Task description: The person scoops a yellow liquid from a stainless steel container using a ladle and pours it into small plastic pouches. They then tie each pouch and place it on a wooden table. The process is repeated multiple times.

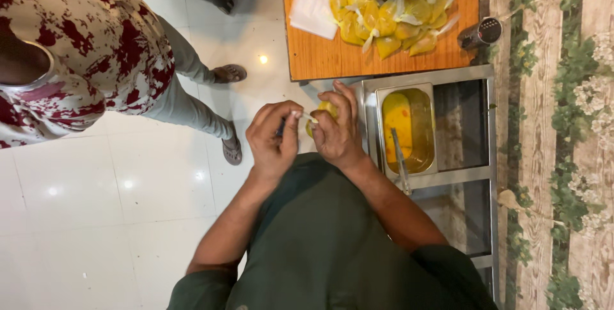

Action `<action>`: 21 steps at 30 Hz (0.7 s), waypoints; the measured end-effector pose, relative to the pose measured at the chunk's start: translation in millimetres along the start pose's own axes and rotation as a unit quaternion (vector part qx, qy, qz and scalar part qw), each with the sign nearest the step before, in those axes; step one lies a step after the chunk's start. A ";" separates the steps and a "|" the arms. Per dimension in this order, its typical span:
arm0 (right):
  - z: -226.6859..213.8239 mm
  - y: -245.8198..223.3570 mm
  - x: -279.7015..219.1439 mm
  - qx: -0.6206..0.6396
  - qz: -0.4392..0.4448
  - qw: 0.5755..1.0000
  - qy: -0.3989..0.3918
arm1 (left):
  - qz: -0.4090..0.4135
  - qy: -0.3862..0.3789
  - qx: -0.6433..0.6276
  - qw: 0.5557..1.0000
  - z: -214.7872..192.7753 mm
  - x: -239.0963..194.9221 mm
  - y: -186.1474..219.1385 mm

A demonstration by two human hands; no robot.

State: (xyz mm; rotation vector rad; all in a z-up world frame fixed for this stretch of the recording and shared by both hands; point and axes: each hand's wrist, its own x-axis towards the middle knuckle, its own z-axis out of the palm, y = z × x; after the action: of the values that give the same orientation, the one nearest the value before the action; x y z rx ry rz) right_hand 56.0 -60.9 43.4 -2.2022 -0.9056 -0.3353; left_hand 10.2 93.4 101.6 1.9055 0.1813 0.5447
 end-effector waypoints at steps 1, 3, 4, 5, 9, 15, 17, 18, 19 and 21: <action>-1.4 0.2 -0.5 0.022 0.010 1.000 -0.007 | 0.030 -0.008 0.042 0.999 -2.5 1.4 0.1; -2.9 1.3 -3.1 0.037 0.030 0.998 -0.042 | 0.093 -0.033 0.118 0.988 -6.2 4.7 -1.5; -2.7 1.2 -5.5 0.042 0.043 0.997 -0.058 | 0.164 -0.082 0.183 0.966 -9.1 6.1 -4.1; -2.7 3.8 -7.2 0.040 0.044 0.996 -0.061 | 0.233 -0.120 0.246 0.933 -10.9 5.1 -7.7; 10.1 11.5 -12.7 0.006 0.033 0.996 -0.081 | 0.154 -0.269 0.320 0.895 -2.4 -0.3 -39.9; 31.3 25.8 -15.8 -0.050 0.050 0.989 -0.126 | -0.041 -0.257 0.067 0.963 25.8 -32.6 -98.7; 38.6 30.1 -11.3 -0.028 0.057 0.990 -0.126 | -0.070 -0.246 0.043 0.966 33.4 -47.3 -106.7; 42.7 32.5 -8.6 -0.012 0.061 0.990 -0.123 | -0.084 -0.240 0.031 0.967 34.7 -49.4 -111.2; 44.7 33.6 -10.1 0.003 0.070 0.990 -0.122 | -0.078 -0.244 0.016 0.967 34.6 -51.5 -114.4; 54.0 41.7 -13.6 0.046 0.109 0.983 -0.139 | -0.068 -0.246 -0.014 0.967 34.1 -53.0 -117.5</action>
State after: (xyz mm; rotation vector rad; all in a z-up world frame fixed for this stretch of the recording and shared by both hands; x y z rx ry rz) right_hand 73.5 -50.2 -23.0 -2.2694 -0.7952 0.1184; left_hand -6.2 91.5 -30.7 1.9238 -0.0217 -0.0273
